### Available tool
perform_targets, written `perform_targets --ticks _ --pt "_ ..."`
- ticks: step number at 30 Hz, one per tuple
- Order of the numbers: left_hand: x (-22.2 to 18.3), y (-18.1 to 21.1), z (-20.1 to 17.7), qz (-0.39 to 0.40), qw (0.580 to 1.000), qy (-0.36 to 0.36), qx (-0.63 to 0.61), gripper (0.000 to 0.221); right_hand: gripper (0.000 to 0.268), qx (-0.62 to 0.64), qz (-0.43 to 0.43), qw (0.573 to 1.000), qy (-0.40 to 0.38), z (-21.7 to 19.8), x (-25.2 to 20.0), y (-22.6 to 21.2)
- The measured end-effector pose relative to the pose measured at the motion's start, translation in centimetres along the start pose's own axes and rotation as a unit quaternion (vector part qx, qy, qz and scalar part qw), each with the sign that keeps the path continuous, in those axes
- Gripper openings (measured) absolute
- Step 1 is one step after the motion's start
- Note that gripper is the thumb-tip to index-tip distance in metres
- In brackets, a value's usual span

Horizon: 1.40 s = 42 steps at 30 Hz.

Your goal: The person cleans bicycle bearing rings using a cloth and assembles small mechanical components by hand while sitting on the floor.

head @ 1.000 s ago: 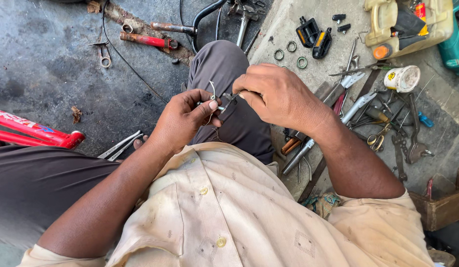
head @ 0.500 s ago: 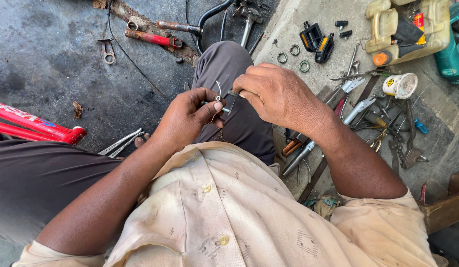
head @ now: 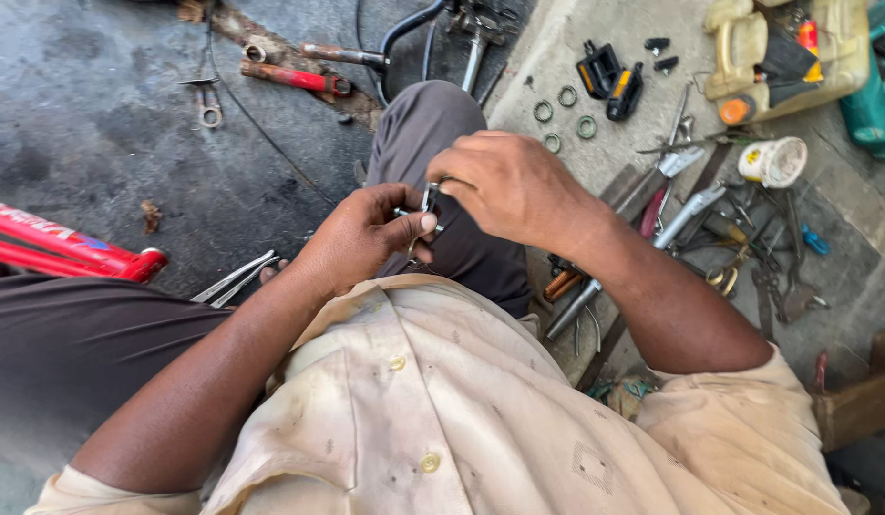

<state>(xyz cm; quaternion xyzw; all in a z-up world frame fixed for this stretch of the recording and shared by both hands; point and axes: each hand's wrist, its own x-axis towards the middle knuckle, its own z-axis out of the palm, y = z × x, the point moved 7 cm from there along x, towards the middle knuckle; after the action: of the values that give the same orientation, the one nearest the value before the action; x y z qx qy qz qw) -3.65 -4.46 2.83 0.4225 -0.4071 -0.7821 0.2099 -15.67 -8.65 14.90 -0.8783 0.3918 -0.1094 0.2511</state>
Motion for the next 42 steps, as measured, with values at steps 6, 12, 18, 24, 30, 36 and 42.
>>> perform_targets --ticks 6,12,18,24,30,36,42 --pt "0.7 -1.3 -0.3 -0.015 0.992 0.074 -0.1 0.015 0.036 0.106 0.137 0.98 0.097 1.4 -5.3 9.1" --pt "0.4 -0.3 -3.9 0.018 0.98 0.125 -0.153 0.013 0.02 -0.214 0.341 0.895 -0.193 11.6 -17.8 22.4" --pt "1.2 -0.8 -2.5 0.011 0.986 0.109 -0.127 0.015 0.033 -0.179 0.368 0.907 -0.095 17.0 -23.5 22.6" --pt "1.1 -1.3 -1.9 -0.014 0.992 0.086 -0.087 0.016 0.027 -0.045 0.46 0.866 -0.188 14.4 -23.5 21.8" --pt "1.1 -2.0 -1.1 -0.052 0.994 0.07 -0.067 0.017 0.027 0.034 0.405 0.905 -0.127 7.1 -21.7 17.0" --pt "1.1 -1.6 -0.5 -0.039 0.99 0.063 -0.118 0.016 0.027 0.11 0.248 0.96 -0.066 -1.1 -15.0 8.7" --pt "0.4 0.0 0.3 0.042 0.991 0.05 -0.118 0.017 0.024 0.015 -0.05 0.998 0.025 -2.1 -5.5 -0.1"
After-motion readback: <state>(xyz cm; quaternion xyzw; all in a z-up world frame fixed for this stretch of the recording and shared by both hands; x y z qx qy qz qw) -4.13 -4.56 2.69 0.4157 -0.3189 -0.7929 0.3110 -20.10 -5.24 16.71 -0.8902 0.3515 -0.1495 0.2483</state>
